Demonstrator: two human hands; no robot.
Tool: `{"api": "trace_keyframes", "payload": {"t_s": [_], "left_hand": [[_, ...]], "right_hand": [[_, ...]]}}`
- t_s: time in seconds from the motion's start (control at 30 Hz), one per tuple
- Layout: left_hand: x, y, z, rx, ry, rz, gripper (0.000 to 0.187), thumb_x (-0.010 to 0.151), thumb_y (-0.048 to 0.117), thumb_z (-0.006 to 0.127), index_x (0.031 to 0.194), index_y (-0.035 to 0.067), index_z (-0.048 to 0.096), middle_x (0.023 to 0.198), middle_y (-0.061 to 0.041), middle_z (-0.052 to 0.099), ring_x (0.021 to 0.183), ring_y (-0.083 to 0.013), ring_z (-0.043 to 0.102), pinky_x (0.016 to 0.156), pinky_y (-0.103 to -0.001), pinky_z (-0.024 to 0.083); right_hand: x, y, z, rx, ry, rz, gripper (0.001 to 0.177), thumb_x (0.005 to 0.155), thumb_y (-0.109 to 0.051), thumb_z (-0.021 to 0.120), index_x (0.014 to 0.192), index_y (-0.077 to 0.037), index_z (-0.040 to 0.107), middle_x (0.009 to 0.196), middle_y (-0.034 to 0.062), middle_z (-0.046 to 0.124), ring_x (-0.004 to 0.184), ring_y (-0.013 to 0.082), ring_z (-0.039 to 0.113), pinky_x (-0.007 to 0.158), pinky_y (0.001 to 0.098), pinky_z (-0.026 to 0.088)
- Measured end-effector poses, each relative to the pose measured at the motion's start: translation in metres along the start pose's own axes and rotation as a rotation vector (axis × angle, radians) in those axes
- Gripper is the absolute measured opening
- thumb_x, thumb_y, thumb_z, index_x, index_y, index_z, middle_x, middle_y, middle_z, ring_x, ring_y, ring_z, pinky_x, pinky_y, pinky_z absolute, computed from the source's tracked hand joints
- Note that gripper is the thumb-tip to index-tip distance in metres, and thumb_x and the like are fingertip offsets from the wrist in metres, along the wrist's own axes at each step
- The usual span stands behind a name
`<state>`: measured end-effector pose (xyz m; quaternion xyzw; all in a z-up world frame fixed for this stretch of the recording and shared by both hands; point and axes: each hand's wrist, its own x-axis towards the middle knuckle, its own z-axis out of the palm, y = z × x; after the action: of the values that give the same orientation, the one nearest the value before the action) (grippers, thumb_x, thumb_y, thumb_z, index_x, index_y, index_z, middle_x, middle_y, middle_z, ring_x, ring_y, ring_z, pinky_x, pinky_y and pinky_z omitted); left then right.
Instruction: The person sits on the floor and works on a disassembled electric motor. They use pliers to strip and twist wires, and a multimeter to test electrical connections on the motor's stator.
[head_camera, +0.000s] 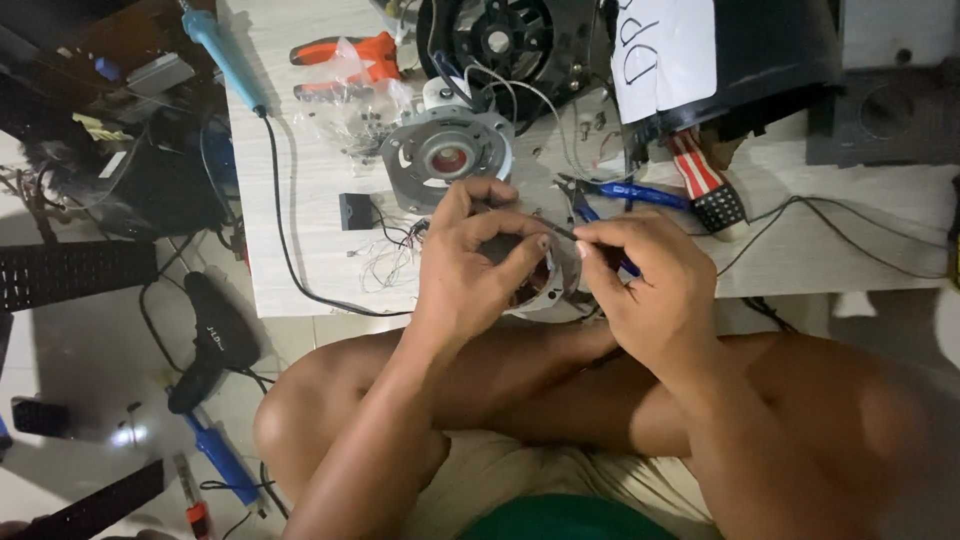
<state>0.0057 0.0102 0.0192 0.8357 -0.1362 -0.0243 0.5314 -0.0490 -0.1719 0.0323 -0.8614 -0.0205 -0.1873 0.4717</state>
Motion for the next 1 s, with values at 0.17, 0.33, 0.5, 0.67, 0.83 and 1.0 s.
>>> {"api": "trace_keyframes", "payload": {"t_s": [0.17, 0.33, 0.5, 0.67, 0.83, 1.0], "left_hand": [[0.0, 0.001, -0.001, -0.028, 0.008, 0.009, 0.009, 0.083, 0.021, 0.08, 0.088, 0.014, 0.08, 0.114, -0.012, 0.063, 0.102, -0.0352, 0.07, 0.087, -0.043, 0.056], [-0.001, -0.001, 0.0, -0.042, 0.004, 0.031, 0.009, 0.084, 0.02, 0.08, 0.088, 0.012, 0.08, 0.114, -0.013, 0.062, 0.101, -0.0364, 0.07, 0.086, -0.044, 0.055], [-0.002, -0.004, 0.0, -0.042, -0.007, 0.038, 0.008, 0.084, 0.017, 0.079, 0.09, 0.013, 0.079, 0.115, -0.013, 0.062, 0.102, -0.038, 0.069, 0.087, -0.044, 0.055], [-0.002, -0.004, -0.001, -0.032, -0.02, 0.051, 0.011, 0.083, 0.012, 0.078, 0.093, 0.015, 0.08, 0.116, -0.012, 0.061, 0.103, -0.0373, 0.07, 0.089, -0.044, 0.056], [-0.002, -0.006, -0.001, -0.045, -0.037, 0.057, 0.016, 0.084, 0.008, 0.077, 0.096, 0.018, 0.081, 0.117, -0.012, 0.06, 0.102, -0.0375, 0.07, 0.088, -0.044, 0.056], [0.0, -0.005, -0.002, -0.028, -0.05, 0.068, 0.011, 0.087, 0.015, 0.083, 0.097, 0.017, 0.081, 0.116, -0.013, 0.059, 0.101, -0.0362, 0.069, 0.087, -0.042, 0.055]], "right_hand": [[-0.003, -0.012, 0.005, 0.011, 0.045, -0.002, 0.006, 0.101, 0.004, 0.067, 0.103, 0.01, 0.066, 0.088, 0.0203, 0.063, 0.09, 0.0314, 0.067, 0.082, 0.0454, 0.056], [-0.012, 0.001, 0.01, -0.081, 0.046, -0.102, 0.012, 0.098, -0.004, 0.076, 0.107, 0.005, 0.074, 0.09, 0.0236, 0.067, 0.083, 0.0406, 0.069, 0.066, 0.0496, 0.058], [-0.031, 0.025, 0.018, -0.196, 0.094, -0.174, 0.016, 0.094, -0.022, 0.08, 0.106, -0.011, 0.081, 0.093, 0.0036, 0.069, 0.08, 0.0246, 0.069, 0.069, 0.0361, 0.06], [-0.03, 0.02, 0.014, -0.184, 0.056, -0.168, 0.004, 0.092, -0.013, 0.078, 0.094, -0.016, 0.079, 0.09, -0.0034, 0.069, 0.076, 0.0166, 0.07, 0.065, 0.03, 0.059], [-0.031, 0.023, 0.015, -0.187, 0.046, -0.13, 0.005, 0.089, -0.014, 0.079, 0.089, -0.019, 0.078, 0.089, -0.0069, 0.069, 0.072, 0.0115, 0.069, 0.065, 0.0279, 0.059], [-0.02, 0.017, 0.002, -0.011, 0.095, -0.021, 0.007, 0.093, -0.008, 0.08, 0.099, -0.006, 0.077, 0.083, 0.0053, 0.069, 0.074, 0.0219, 0.071, 0.066, 0.0345, 0.06]]}}
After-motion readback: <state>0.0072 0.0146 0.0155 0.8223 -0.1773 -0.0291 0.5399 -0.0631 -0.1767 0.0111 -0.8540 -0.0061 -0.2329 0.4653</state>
